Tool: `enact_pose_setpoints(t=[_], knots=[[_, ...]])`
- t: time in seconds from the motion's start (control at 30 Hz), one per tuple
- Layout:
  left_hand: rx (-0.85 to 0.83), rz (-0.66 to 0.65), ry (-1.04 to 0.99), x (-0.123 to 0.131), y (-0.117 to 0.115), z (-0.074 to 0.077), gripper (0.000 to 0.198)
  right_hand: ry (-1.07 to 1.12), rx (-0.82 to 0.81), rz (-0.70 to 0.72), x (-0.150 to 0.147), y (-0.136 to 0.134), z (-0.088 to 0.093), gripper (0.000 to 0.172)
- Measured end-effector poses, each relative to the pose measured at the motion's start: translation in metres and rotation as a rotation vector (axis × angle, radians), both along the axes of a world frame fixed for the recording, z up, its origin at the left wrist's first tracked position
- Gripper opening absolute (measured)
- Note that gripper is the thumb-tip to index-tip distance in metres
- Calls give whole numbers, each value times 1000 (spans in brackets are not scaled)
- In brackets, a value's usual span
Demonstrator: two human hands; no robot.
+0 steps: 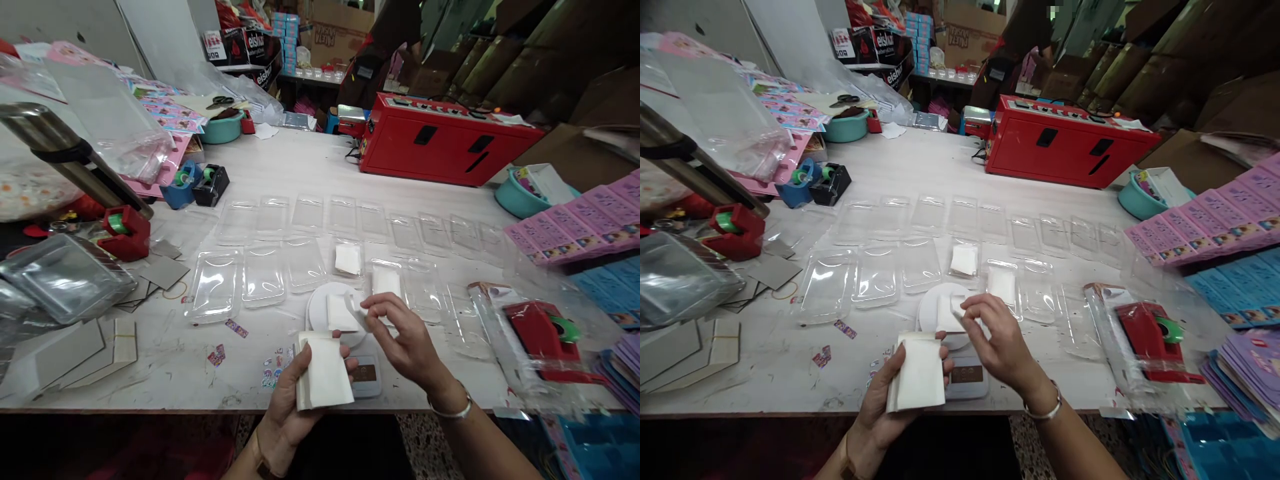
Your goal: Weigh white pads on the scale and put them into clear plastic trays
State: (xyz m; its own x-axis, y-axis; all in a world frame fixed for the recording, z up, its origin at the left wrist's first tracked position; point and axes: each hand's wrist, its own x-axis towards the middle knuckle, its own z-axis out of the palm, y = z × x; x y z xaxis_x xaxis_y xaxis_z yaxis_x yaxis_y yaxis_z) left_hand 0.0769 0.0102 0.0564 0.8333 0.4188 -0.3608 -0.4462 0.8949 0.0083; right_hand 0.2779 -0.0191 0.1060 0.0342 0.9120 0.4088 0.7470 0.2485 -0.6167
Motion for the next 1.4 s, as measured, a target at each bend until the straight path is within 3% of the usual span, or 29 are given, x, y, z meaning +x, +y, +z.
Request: enact_pose_setpoints(t=[0.2,0.53,0.77,0.83,0.9,1.03,1.1,1.23,1.4], knots=[[-139,7,-18,6,-11,-6,34,-238,112,268,-49,-36,5,13],[-19,-6,-44,-31,-21,-6,78,-279,124,296,-88,-53,0,18],[68,-69,60,-85,-37,-21,79,-235,206,321,-136,-64,-35,19],[101,-32,116,-98,-40,-23,82,-193,236,349,-130,-67,-38,21],[112,56,148,-106,-40,-23,87,-180,183,307,-105,-68,-33,22],[145,194,138,-113,-34,-20,98,-124,3,-128,-25,-56,-15,21],[200,234,110,-112,-29,-18,101,-155,-129,-234,9,-43,-9,20],[283,243,10,-94,-14,-15,95,-234,-295,-184,35,-12,-7,23],[279,51,-140,-45,1,-12,91,-218,-423,-12,27,32,-13,31]])
